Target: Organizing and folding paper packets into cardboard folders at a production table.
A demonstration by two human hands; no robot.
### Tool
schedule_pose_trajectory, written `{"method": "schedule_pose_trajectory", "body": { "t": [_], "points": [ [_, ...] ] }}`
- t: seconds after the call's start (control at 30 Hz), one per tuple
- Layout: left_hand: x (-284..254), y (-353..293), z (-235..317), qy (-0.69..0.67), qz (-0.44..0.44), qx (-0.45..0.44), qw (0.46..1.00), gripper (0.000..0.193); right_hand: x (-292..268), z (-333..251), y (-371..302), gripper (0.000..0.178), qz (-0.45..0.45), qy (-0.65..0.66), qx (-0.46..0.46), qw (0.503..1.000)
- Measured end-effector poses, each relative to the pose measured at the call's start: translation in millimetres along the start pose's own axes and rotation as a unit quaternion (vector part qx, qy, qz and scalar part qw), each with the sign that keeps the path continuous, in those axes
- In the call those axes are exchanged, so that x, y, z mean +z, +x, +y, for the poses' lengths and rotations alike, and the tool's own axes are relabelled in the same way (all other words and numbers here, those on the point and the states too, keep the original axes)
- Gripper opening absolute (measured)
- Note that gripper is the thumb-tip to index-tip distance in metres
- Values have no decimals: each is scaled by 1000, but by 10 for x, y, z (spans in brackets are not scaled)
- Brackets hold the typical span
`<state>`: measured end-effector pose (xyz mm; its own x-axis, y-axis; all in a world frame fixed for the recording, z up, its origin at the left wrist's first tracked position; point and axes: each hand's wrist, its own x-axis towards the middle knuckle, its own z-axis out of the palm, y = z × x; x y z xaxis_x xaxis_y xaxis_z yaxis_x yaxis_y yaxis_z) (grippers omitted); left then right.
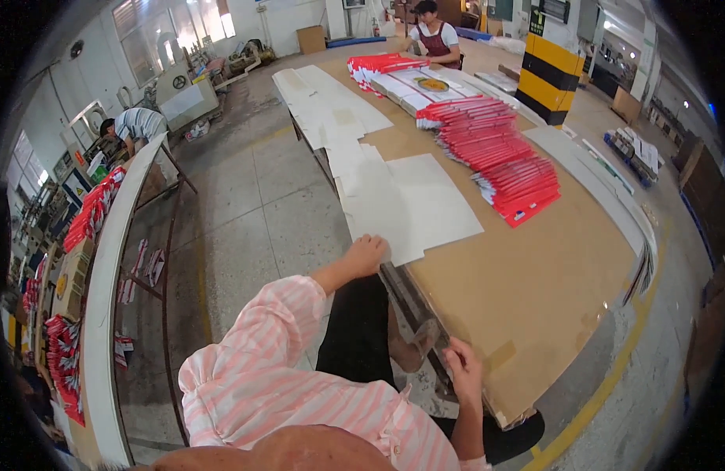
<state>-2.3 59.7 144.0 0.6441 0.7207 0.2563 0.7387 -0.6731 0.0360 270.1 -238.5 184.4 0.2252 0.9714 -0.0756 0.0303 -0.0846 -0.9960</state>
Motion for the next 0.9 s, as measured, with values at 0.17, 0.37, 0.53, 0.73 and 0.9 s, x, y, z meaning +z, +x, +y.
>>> {"method": "schedule_pose_trajectory", "body": {
  "t": [0.17,0.37,0.53,0.73,0.9],
  "points": [
    [-654,385,-121,-10,-213,-3,977,23,-206,47,-205,32,14,75,58,995],
    [-1414,349,806,14,78,189,979,5,-19,-306,-91,36,68,43,-41,996],
    [-1361,67,2082,-84,-290,313,900,29,203,-877,6,53,132,-524,-378,752],
    [-1172,259,1422,-159,-50,334,928,71,-919,-213,-707,27,215,-256,-246,910],
    [-563,454,1663,-8,-179,300,937,38,-1324,-175,-1143,20,252,-214,-232,915]
  ]
}}
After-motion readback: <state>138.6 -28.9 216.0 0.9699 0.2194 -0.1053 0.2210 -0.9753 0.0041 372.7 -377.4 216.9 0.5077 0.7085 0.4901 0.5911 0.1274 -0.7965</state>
